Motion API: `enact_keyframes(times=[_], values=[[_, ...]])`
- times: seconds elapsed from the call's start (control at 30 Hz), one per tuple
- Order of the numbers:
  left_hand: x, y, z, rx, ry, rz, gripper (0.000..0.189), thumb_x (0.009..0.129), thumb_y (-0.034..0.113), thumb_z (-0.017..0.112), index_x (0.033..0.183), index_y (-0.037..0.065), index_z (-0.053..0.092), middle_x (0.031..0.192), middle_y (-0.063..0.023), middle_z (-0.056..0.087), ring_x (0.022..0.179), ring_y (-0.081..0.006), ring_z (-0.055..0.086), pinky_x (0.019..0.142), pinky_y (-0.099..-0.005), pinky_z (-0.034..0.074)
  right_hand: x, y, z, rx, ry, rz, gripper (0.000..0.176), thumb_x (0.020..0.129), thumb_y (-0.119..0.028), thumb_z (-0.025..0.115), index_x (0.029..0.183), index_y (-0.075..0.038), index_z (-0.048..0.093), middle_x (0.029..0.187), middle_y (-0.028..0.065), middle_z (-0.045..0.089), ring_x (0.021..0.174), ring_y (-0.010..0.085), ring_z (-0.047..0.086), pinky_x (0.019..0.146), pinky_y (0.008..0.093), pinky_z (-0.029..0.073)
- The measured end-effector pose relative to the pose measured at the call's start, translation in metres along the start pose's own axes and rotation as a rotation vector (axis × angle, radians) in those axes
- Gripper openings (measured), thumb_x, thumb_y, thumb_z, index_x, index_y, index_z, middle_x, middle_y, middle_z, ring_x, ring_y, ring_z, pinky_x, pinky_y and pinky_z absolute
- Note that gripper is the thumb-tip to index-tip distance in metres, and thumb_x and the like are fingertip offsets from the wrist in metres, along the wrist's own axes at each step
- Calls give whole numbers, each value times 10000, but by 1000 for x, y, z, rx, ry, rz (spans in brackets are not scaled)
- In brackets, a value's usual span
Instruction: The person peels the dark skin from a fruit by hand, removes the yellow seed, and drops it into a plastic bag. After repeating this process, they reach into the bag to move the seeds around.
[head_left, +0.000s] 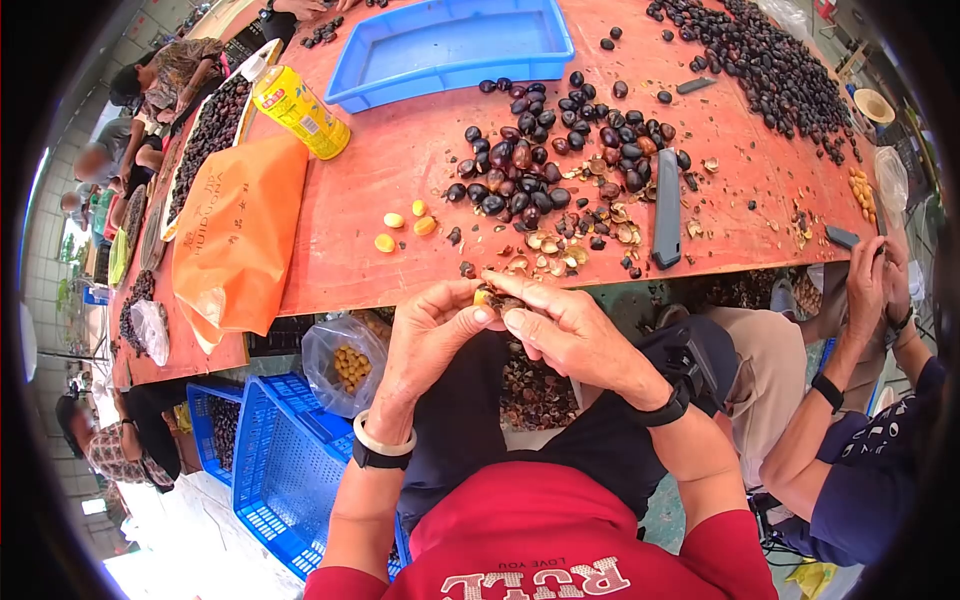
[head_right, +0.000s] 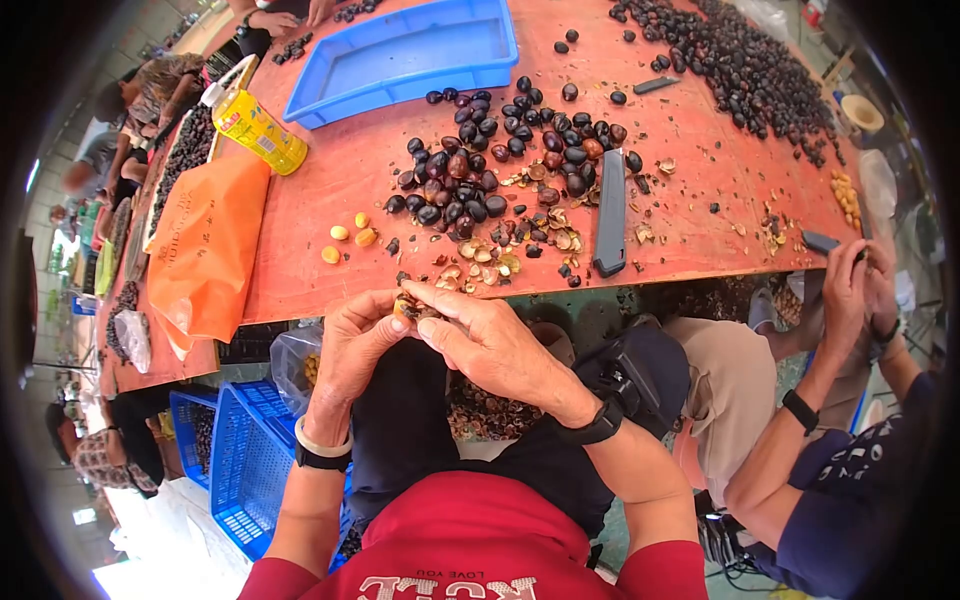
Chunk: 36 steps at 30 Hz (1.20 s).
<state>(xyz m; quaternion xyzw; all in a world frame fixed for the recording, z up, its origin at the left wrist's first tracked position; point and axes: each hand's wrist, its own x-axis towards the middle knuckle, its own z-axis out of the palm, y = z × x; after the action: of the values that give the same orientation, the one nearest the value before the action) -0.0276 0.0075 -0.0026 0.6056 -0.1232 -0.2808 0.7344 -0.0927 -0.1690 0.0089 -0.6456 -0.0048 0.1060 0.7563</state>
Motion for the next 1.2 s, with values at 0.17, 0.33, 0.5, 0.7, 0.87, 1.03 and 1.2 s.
enact_keyframes(times=[0.17,0.33,0.5,0.7,0.87,1.03,1.2], values=[[0,-2,-2,-19,-20,-4,299,827,121,650,1066,-47,584,944,-109,648,836,-164,626,790,-301,507,1,-4,-3,-9,2,51,459,910,-188,470,1337,-34,402,707,-16,491,595,52,439,539,204,396],[1,-2,-4,-7,-40,-10,277,836,47,625,1093,-34,558,985,-118,634,865,-188,627,796,-309,516,0,-1,0,-16,-4,-2,440,917,-183,463,1325,-23,417,688,-23,468,593,48,433,539,199,390],[1,-4,-5,-32,-56,0,276,841,55,622,1094,-35,557,970,-115,638,852,-178,626,789,-303,513,1,-2,-1,-22,-19,-3,442,918,-181,461,1327,-21,412,685,-26,452,595,47,431,540,198,389],[0,-3,-3,-6,-37,5,285,842,98,628,1081,-44,567,945,-116,644,837,-182,629,787,-316,510,0,1,1,50,-22,-4,450,917,-179,462,1336,-26,401,669,-24,443,586,51,425,534,201,385],[0,-2,-1,-21,-32,6,294,843,131,632,1066,-52,575,931,-124,648,835,-193,632,791,-329,509,0,-3,-1,-30,-14,19,432,916,-173,463,1322,-32,426,673,-16,462,587,53,425,536,208,383],[0,-3,-2,-43,-46,10,273,848,57,614,1098,-38,559,966,-112,639,845,-172,626,785,-301,513,0,-3,-1,-68,-1,9,422,915,-172,461,1309,-23,440,677,-14,467,592,51,421,541,207,381],[1,-9,2,86,-3,60,265,854,37,599,1104,-44,566,952,-108,644,850,-160,624,776,-276,512,5,2,-2,-80,33,-20,394,914,-161,468,1276,-7,476,684,-23,463,609,47,413,542,200,373]])
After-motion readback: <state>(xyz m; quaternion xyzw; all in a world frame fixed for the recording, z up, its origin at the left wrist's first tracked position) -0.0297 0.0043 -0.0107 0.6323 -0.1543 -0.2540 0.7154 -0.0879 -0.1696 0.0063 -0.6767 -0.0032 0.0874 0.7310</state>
